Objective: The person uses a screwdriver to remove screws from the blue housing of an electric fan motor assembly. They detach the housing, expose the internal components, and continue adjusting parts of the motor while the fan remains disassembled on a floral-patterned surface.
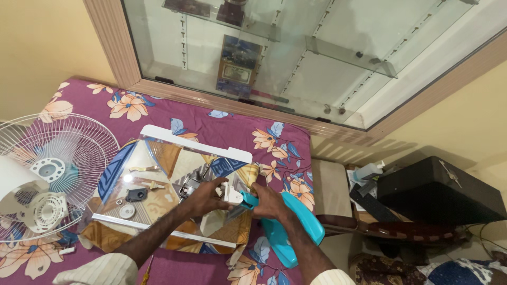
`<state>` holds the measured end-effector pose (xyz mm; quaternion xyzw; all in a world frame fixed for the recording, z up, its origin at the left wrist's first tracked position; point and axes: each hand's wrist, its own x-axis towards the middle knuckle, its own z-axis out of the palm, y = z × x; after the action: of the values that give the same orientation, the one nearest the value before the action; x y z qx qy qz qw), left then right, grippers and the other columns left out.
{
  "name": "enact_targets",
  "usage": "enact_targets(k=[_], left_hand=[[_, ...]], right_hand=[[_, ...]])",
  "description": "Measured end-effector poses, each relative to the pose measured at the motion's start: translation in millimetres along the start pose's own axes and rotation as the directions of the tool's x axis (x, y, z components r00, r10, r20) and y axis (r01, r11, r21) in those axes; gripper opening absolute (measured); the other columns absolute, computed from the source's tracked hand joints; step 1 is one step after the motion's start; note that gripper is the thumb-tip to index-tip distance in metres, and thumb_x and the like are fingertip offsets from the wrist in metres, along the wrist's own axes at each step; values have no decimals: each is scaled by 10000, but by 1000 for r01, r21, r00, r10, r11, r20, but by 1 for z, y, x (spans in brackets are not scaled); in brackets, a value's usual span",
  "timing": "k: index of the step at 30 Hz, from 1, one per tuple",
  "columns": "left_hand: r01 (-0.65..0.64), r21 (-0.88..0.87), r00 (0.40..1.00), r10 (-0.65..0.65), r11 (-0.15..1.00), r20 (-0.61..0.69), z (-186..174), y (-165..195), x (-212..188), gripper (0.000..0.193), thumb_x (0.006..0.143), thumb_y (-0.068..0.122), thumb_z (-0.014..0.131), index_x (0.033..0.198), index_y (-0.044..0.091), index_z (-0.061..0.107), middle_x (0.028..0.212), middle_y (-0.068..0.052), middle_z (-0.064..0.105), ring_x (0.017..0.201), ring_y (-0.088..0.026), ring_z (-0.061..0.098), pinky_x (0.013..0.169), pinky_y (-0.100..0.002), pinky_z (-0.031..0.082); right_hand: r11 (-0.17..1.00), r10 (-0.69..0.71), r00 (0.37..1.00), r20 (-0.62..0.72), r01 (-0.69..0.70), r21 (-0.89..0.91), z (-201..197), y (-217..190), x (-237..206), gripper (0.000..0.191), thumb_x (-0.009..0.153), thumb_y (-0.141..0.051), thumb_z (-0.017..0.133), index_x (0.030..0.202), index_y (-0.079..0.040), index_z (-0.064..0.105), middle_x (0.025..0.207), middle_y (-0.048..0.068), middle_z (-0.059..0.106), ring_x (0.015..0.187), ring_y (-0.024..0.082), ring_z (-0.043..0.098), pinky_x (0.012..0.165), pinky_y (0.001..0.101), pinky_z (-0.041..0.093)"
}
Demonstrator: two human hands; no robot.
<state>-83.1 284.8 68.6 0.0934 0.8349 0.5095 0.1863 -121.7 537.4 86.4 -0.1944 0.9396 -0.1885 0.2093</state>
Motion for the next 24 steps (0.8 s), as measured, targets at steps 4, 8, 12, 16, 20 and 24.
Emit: enact_targets(k=[4, 8, 12, 16, 20, 24], left_hand=[[157, 69, 987, -159, 985, 22, -2, 11, -3, 957, 793, 373, 821, 1562, 53, 349, 1040, -267, 783, 865, -306, 761, 772, -426, 596], [-29, -120, 999, 26, 992, -28, 0, 8, 0, 938, 819, 443, 763, 1538, 53, 304, 1066, -175, 740, 856, -202, 752, 751, -352, 620], [107, -144, 994, -109, 984, -3, 2, -5, 7, 838, 878, 548, 633, 1501, 39, 397, 947, -181, 739, 780, -242, 725, 686, -388, 600], [45, -118, 998, -49, 992, -34, 0, -14, 10, 850, 952, 686, 516, 1275, -92, 628, 916, -174, 751, 794, -206, 755, 681, -348, 611], [141, -200, 989, -146, 970, -11, -5, -7, 8, 921, 919, 729, 426, 1232, -116, 619, 832, -225, 733, 663, -251, 787, 581, -364, 641], [221, -152, 975, -224, 963, -3, -10, 8, 0, 938, 919, 752, 378, 1117, -124, 649, 760, -221, 747, 607, -281, 790, 547, -391, 656]], right_hand=[[994, -7, 1000, -12, 8, 106, -1, 7, 2, 633, 535, -220, 838, 1081, -116, 536, 984, 132, 727, 935, 342, 719, 792, 461, 547], [996, -20, 999, -26, 22, 91, -3, 14, 4, 605, 574, -301, 895, 983, -71, 514, 926, 150, 700, 898, 336, 702, 772, 468, 530], [992, -16, 1000, -18, 18, 126, 0, 19, 1, 594, 584, -307, 890, 959, -79, 490, 909, 131, 686, 885, 323, 698, 767, 464, 527], [988, -43, 995, -89, 56, 143, 8, 21, -4, 581, 596, -254, 867, 982, -77, 471, 918, 179, 658, 890, 356, 681, 786, 467, 533], [981, -28, 993, -115, 49, 189, 17, 13, -8, 597, 608, -234, 860, 1005, -34, 461, 986, 203, 642, 954, 366, 671, 828, 473, 538], [975, -93, 985, -144, 120, 186, 19, 3, -18, 678, 613, -215, 854, 1153, -38, 485, 1085, 189, 637, 1051, 364, 645, 904, 468, 523]])
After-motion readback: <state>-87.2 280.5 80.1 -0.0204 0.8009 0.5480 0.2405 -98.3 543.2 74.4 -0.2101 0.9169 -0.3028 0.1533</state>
